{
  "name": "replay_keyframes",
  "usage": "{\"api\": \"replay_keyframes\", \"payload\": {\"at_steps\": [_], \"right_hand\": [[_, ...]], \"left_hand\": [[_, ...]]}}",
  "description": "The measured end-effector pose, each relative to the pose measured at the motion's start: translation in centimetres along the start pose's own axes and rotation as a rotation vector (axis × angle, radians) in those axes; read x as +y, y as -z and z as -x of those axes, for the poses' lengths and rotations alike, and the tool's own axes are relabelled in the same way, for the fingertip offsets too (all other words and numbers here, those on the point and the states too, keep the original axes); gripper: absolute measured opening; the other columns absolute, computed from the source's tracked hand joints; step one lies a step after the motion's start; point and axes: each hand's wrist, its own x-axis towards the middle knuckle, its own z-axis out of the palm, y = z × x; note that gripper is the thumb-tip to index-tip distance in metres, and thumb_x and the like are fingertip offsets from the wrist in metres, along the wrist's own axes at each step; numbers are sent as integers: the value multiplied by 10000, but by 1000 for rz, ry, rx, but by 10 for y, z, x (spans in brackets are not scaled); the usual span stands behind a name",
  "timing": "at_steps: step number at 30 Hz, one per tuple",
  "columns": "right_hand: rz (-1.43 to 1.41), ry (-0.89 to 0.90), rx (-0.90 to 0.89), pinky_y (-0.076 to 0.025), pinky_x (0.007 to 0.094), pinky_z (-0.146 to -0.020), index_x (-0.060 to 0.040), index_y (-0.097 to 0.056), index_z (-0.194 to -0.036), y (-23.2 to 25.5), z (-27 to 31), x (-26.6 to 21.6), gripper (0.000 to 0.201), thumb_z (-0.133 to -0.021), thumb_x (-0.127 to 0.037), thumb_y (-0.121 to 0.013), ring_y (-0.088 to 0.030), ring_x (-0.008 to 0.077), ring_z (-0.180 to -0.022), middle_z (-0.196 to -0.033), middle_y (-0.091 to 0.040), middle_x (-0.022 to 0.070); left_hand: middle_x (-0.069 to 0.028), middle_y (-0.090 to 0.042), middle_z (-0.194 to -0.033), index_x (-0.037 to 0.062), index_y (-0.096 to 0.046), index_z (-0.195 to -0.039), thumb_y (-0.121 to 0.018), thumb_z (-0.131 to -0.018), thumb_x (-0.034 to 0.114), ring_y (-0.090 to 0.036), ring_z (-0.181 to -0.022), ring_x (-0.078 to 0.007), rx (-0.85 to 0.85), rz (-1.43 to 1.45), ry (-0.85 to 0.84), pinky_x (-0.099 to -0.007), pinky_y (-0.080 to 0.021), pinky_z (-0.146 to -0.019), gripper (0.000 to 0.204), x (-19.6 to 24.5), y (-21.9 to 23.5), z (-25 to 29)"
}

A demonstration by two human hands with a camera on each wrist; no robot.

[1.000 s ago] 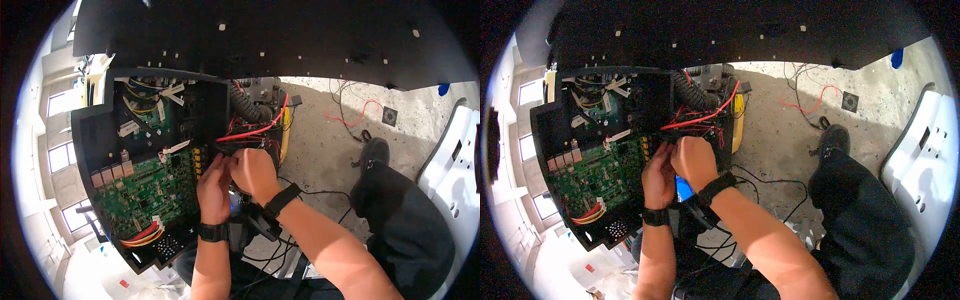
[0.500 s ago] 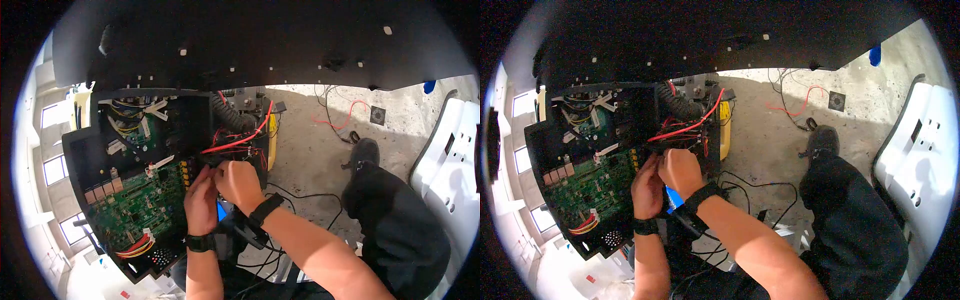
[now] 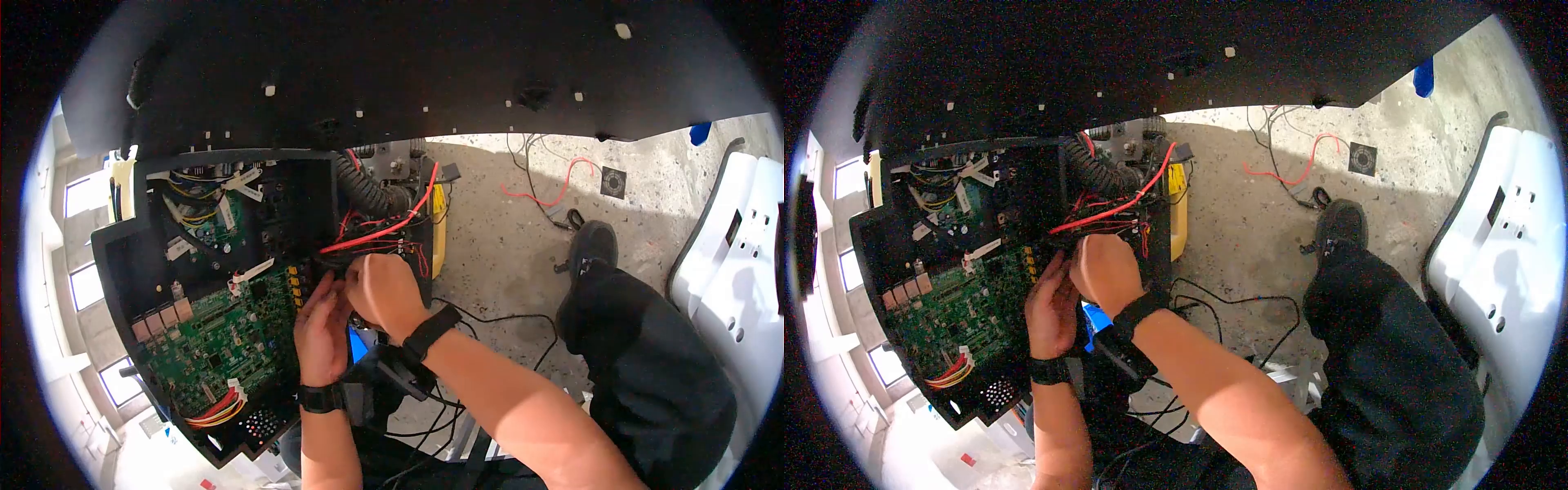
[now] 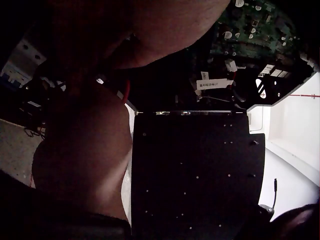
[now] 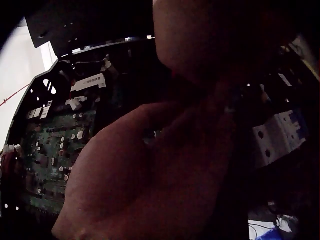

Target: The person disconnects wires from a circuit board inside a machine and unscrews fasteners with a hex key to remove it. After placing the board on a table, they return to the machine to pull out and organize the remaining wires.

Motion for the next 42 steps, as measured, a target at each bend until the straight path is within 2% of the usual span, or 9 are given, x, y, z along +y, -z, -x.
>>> {"api": "replay_keyframes", "payload": {"at_steps": [9, 12, 14, 18, 20, 31, 37, 40, 42], "right_hand": [[18, 62, -45, -518, 447, -589, 28, -596, -617, 4, -9, -3, 185, -700, -127, -540, -611, 407, -615, -646, -595, 251], [-19, -113, -22, -511, 453, -587, 36, -603, -629, 0, -23, 0, 185, -676, -133, -544, -606, 403, -604, -657, -597, 254], [182, 96, -202, -507, 456, -587, 37, -607, -636, 0, -30, 7, 173, -655, -124, -547, -607, 395, -611, -660, -598, 251], [154, 133, -205, -504, 455, -580, 27, -608, -635, 2, -26, 6, 169, -656, -132, -555, -609, 389, -619, -663, -600, 243], [19, 13, -1, -504, 450, -588, 10, -612, -641, -1, -15, 3, 173, -671, -149, -550, -615, 388, -638, -660, -603, 232], [78, 77, -59, -480, 443, -571, -16, -628, -716, 7, -1, -5, 161, -765, -149, -550, -593, 385, -635, -657, -589, 215], [-26, 22, -58, -481, 388, -546, 8, -638, -768, 7, -6, -4, 147, -770, -121, -567, -615, 334, -606, -655, -604, 215], [-868, -598, -342, -455, 261, -526, 58, -614, -822, 23, -12, -9, 201, -858, -134, -562, -635, 152, -646, -673, -628, 105], [-887, -630, -359, -431, 242, -509, 33, -615, -830, 23, -11, -4, 211, -874, -163, -551, -605, 138, -599, -722, -635, 101]], "left_hand": [[-132, -572, -1045, -92, -347, -1306, -498, -868, 63, -559, -964, -211, 13, 48, 11, -341, -425, -901, 489, -2, 4, -5], [-116, -569, -1096, -60, -389, -1291, -506, -869, 129, -554, -987, -203, 15, 0, 18, -328, -423, -904, 477, -5, 8, -6], [-103, -562, -1160, -29, -432, -1275, -509, -871, 192, -545, -1033, -205, 29, -60, 20, -325, -414, -919, 466, -3, 9, -4], [-108, -571, -1075, -60, -394, -1289, -518, -861, 130, -559, -940, -185, 43, -25, 16, -313, -442, -863, 484, -2, 3, -6], [-112, -580, -993, -86, -358, -1303, -527, -855, 74, -568, -857, -164, 30, 76, 9, -294, -463, -810, 505, -2, 0, -7], [-119, -610, -951, -78, -421, -1269, -515, -857, 108, -598, -755, -159, 119, -50, 5, -280, -482, -675, 462, 1, -6, -11], [-2, -589, -832, 20, -606, -1024, -585, -862, 211, -561, -687, -101, 164, -107, 69, -230, -436, -581, 251, 0, 2, -23], [-21, -595, -866, -10, -567, -1134, -586, -847, 160, -565, -769, -112, 109, -75, 38, -250, -446, -669, 335, -1, 2, -18], [-57, -584, -942, -49, -491, -1225, -576, -833, 112, -559, -835, -133, 31, -20, 59, -264, -444, -742, 432, -3, 5, -16]]}}
